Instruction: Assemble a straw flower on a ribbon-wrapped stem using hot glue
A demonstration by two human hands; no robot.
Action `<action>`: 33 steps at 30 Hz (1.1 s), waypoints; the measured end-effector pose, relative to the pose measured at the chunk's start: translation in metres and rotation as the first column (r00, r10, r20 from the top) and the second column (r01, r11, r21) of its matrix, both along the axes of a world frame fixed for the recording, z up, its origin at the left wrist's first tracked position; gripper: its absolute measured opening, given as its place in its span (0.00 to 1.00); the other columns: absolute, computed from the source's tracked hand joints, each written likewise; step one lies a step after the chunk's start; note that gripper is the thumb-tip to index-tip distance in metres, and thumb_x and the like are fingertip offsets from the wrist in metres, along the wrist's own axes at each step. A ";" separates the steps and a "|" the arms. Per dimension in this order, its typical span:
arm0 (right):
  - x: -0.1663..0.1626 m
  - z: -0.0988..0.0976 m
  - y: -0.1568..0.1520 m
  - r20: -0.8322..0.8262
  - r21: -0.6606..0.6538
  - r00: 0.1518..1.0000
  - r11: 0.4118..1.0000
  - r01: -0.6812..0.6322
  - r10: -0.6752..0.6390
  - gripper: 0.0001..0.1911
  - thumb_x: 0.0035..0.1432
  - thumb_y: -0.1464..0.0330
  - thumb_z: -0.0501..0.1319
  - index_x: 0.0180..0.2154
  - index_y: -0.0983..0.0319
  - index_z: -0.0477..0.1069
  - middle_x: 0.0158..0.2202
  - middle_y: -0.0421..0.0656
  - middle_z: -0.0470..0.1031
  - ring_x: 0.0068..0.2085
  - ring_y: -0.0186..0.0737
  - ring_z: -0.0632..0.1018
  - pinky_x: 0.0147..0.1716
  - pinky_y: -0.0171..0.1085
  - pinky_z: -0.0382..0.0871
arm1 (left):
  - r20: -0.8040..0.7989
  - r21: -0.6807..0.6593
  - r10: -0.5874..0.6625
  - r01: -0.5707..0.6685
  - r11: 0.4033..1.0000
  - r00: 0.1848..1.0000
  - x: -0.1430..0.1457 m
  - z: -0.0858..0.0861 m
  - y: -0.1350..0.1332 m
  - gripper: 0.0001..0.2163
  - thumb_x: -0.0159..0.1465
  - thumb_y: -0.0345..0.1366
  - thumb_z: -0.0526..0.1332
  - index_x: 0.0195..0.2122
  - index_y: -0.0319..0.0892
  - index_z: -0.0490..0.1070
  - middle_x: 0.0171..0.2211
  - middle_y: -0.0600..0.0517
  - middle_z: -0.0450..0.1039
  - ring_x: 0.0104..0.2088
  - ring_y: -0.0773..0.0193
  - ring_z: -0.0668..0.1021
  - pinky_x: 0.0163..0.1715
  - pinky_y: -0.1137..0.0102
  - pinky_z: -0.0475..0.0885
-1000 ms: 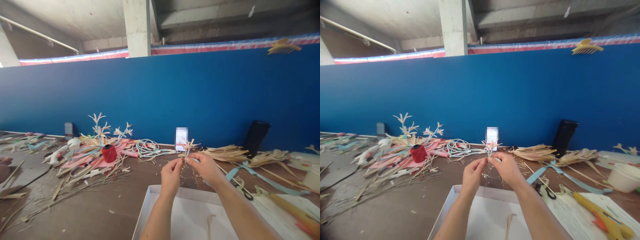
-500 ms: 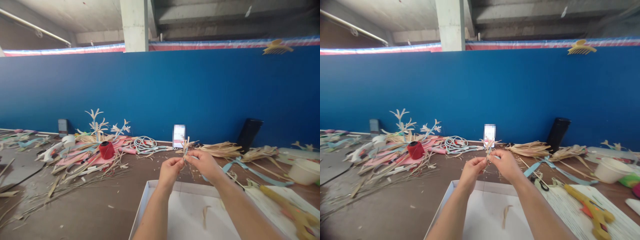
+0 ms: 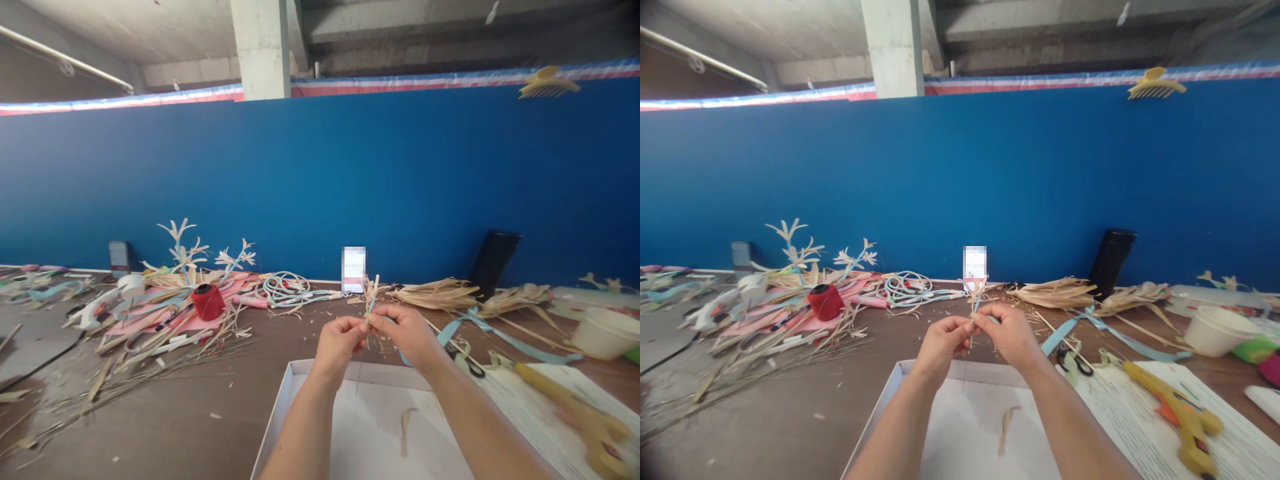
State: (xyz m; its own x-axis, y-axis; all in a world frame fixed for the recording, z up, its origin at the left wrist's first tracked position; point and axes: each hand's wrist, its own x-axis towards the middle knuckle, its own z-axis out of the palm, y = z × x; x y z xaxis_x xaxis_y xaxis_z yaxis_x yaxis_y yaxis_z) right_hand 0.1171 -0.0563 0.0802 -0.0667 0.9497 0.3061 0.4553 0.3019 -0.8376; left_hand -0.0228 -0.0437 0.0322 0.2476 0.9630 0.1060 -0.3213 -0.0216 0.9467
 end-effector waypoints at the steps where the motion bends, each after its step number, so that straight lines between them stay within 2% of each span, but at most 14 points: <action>1: 0.000 -0.001 -0.001 -0.002 0.012 1.000 1.000 0.006 -0.006 0.13 0.51 0.60 0.57 0.25 0.61 0.73 0.25 0.39 0.74 0.30 0.38 0.72 0.34 0.35 0.62 | -0.013 0.018 0.027 -0.027 0.999 1.000 0.001 0.000 0.000 0.15 0.50 0.45 0.64 0.28 0.35 0.73 0.23 0.50 0.70 0.20 0.74 0.64 0.21 0.76 0.58; 6: -0.003 -0.002 -0.004 -0.037 0.014 0.999 1.000 -0.006 0.007 0.12 0.52 0.63 0.56 0.30 0.61 0.75 0.30 0.42 0.76 0.35 0.41 0.74 0.38 0.36 0.64 | -0.078 0.045 0.159 -0.156 0.987 0.984 0.005 0.001 -0.001 0.14 0.50 0.44 0.63 0.27 0.36 0.73 0.19 0.54 0.67 0.19 0.74 0.62 0.20 0.76 0.57; 10: -0.003 -0.003 -0.005 -0.076 -0.022 0.997 1.000 -0.009 0.008 0.14 0.51 0.64 0.56 0.36 0.62 0.75 0.33 0.43 0.77 0.37 0.42 0.74 0.38 0.37 0.64 | -0.115 0.050 0.213 -0.209 0.977 0.970 0.006 0.002 -0.001 0.13 0.51 0.43 0.62 0.27 0.36 0.72 0.17 0.56 0.64 0.18 0.73 0.62 0.19 0.77 0.56; 15: -0.005 -0.005 -0.004 -0.106 -0.031 0.994 0.999 0.020 -0.023 0.13 0.50 0.61 0.57 0.33 0.63 0.75 0.31 0.43 0.77 0.36 0.41 0.74 0.37 0.36 0.64 | -0.146 0.098 0.288 -0.275 0.956 0.947 0.008 0.001 -0.003 0.12 0.51 0.43 0.62 0.26 0.37 0.72 0.18 0.56 0.65 0.19 0.73 0.62 0.20 0.77 0.57; 21: -0.013 -0.011 0.000 -0.125 -0.034 0.982 0.990 0.138 -0.141 0.14 0.46 0.59 0.60 0.29 0.63 0.74 0.27 0.42 0.75 0.31 0.40 0.72 0.32 0.35 0.63 | -0.205 0.164 0.385 -0.356 0.920 0.900 0.013 0.004 -0.009 0.12 0.53 0.44 0.60 0.26 0.38 0.71 0.18 0.55 0.66 0.20 0.71 0.64 0.21 0.76 0.59; 27: -0.014 -0.014 0.002 -0.160 -0.075 0.974 0.986 0.151 -0.162 0.16 0.45 0.57 0.60 0.29 0.63 0.74 0.26 0.42 0.74 0.29 0.39 0.71 0.27 0.34 0.61 | -0.258 0.326 0.531 -0.445 0.834 0.807 0.016 0.003 -0.017 0.10 0.56 0.40 0.57 0.30 0.40 0.74 0.25 0.52 0.72 0.26 0.67 0.70 0.28 0.74 0.63; 29: -0.011 -0.012 0.001 -0.155 -0.077 0.976 0.987 0.141 -0.152 0.16 0.46 0.56 0.60 0.29 0.63 0.74 0.26 0.41 0.74 0.29 0.38 0.71 0.27 0.34 0.61 | -0.260 0.327 0.522 -0.434 0.839 0.813 0.015 0.004 -0.017 0.10 0.56 0.40 0.57 0.31 0.41 0.74 0.26 0.52 0.73 0.27 0.67 0.71 0.29 0.73 0.64; 33: -0.004 -0.006 -0.003 -0.163 -0.078 0.981 0.993 0.093 -0.104 0.17 0.48 0.56 0.58 0.29 0.63 0.73 0.24 0.40 0.72 0.26 0.35 0.69 0.25 0.33 0.59 | -0.232 0.209 0.365 -0.320 0.924 0.902 0.012 0.009 -0.015 0.11 0.53 0.41 0.61 0.30 0.40 0.76 0.26 0.51 0.74 0.27 0.67 0.70 0.28 0.74 0.63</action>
